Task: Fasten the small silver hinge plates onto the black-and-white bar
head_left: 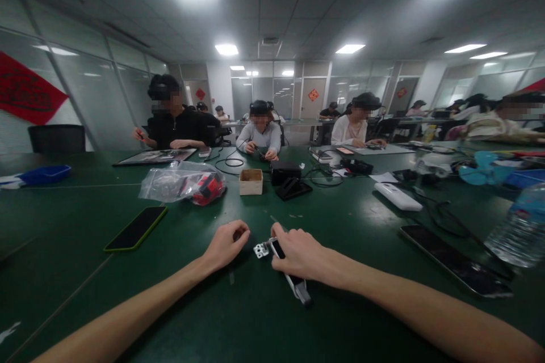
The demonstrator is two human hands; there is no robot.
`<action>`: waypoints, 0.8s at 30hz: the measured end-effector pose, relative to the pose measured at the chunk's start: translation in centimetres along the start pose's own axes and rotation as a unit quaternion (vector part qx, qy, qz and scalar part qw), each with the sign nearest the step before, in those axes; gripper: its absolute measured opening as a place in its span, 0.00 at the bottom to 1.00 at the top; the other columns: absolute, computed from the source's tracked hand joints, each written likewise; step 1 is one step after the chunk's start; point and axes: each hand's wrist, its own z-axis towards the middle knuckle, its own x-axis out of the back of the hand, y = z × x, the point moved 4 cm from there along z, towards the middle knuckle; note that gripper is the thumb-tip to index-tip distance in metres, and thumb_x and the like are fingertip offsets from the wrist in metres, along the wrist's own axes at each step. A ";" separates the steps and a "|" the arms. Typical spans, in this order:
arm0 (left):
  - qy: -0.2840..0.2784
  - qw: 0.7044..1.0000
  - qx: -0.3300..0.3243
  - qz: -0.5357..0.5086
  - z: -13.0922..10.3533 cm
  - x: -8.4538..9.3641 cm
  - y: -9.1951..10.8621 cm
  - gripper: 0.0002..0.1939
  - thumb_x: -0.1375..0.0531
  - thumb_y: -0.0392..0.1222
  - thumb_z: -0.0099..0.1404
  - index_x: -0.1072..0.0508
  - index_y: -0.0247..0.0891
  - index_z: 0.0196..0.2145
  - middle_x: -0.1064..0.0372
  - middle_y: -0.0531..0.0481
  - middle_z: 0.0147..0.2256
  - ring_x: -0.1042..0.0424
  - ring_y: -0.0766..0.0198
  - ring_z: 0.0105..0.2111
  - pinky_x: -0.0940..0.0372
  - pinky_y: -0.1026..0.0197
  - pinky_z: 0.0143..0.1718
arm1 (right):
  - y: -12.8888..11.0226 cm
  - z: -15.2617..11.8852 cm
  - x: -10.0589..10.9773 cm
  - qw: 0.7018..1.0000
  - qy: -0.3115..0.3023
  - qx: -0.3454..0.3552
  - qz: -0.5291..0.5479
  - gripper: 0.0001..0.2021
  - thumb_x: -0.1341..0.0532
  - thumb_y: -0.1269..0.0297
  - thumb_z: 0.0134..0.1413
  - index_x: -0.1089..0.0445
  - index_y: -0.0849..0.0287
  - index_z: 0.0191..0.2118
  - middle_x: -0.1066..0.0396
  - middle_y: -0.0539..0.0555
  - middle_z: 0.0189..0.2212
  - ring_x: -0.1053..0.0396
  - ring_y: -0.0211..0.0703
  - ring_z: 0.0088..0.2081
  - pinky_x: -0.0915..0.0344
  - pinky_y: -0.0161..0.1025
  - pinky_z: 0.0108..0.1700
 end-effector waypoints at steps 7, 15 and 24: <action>-0.055 0.993 -0.043 0.099 -0.2 -0.9 0.1 0.17 0.47 0.47 0.65 0.32 0.40 0.49 0.32 0.44 0.48 0.35 0.53 0.48 0.40 0.52 0.48 | 9.0 -0.7 3.6 0.988 0.108 -0.097 -0.046 0.18 0.45 0.57 0.55 0.44 0.59 0.49 0.28 0.56 0.34 0.30 0.45 0.31 0.41 0.36 0.32; -0.101 0.981 -0.061 0.154 -0.5 -1.3 0.6 0.19 0.50 0.51 0.67 0.33 0.43 0.51 0.36 0.46 0.54 0.40 0.53 0.55 0.44 0.50 0.53 | 26.6 0.4 6.5 0.933 0.154 -0.290 -0.147 0.18 0.46 0.56 0.57 0.41 0.64 0.47 0.29 0.66 0.39 0.30 0.56 0.40 0.41 0.40 0.36; -0.102 0.983 -0.063 0.140 -0.5 -1.2 0.6 0.19 0.49 0.49 0.67 0.32 0.43 0.52 0.36 0.45 0.54 0.40 0.52 0.54 0.45 0.48 0.53 | 34.1 0.7 5.0 0.903 0.143 -0.377 -0.147 0.17 0.47 0.58 0.57 0.40 0.68 0.46 0.31 0.70 0.40 0.31 0.58 0.42 0.38 0.44 0.38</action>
